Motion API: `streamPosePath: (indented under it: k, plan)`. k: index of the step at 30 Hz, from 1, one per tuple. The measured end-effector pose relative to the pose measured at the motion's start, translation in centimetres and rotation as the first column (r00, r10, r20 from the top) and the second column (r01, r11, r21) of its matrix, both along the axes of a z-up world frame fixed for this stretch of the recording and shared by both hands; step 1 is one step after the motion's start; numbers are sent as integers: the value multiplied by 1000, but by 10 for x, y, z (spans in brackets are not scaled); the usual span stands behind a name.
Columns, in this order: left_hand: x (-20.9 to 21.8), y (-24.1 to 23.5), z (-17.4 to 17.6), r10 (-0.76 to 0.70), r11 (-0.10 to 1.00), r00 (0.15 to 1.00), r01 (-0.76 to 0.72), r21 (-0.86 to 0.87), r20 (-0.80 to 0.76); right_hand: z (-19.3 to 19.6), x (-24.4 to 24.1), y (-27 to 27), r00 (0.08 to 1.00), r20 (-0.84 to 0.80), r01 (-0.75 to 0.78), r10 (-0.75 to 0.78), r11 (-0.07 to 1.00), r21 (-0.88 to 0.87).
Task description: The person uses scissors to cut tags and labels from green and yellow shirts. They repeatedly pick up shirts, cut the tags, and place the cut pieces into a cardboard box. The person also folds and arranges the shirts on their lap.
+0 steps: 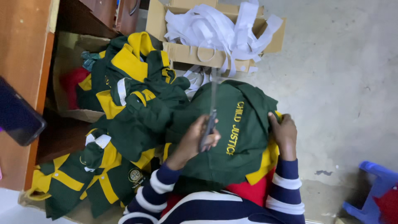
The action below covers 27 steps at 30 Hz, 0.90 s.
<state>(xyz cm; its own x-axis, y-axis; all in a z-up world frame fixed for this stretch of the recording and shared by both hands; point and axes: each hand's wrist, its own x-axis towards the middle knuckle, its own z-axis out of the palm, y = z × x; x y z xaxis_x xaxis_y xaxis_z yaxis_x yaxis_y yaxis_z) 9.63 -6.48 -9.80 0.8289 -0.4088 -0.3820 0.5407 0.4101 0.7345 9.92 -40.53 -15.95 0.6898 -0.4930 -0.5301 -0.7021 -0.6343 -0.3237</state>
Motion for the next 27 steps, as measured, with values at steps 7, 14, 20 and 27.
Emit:
streamPosePath:
  k: [7, 14, 20, 27]
  plan:
    - [-29, -71, 41, -25, 997, 978, 9, 76, 209, 63, -36, 63, 792, 213, -181, -572, 113, 977]
    - [-35, -27, 13, 312, 886, 912, -381, 265, 267, 68, -42, 146, 790, -95, -141, -606, -329, 934]
    - [-52, -25, 62, 104, 957, 969, -158, 241, 225, -67, -54, 147, 443, 850, -799, 286, 556, 229]
    - [-70, -75, 72, -86, 995, 994, 89, -44, 65, -108, -43, 144, 544, 790, -753, 284, 580, 310]
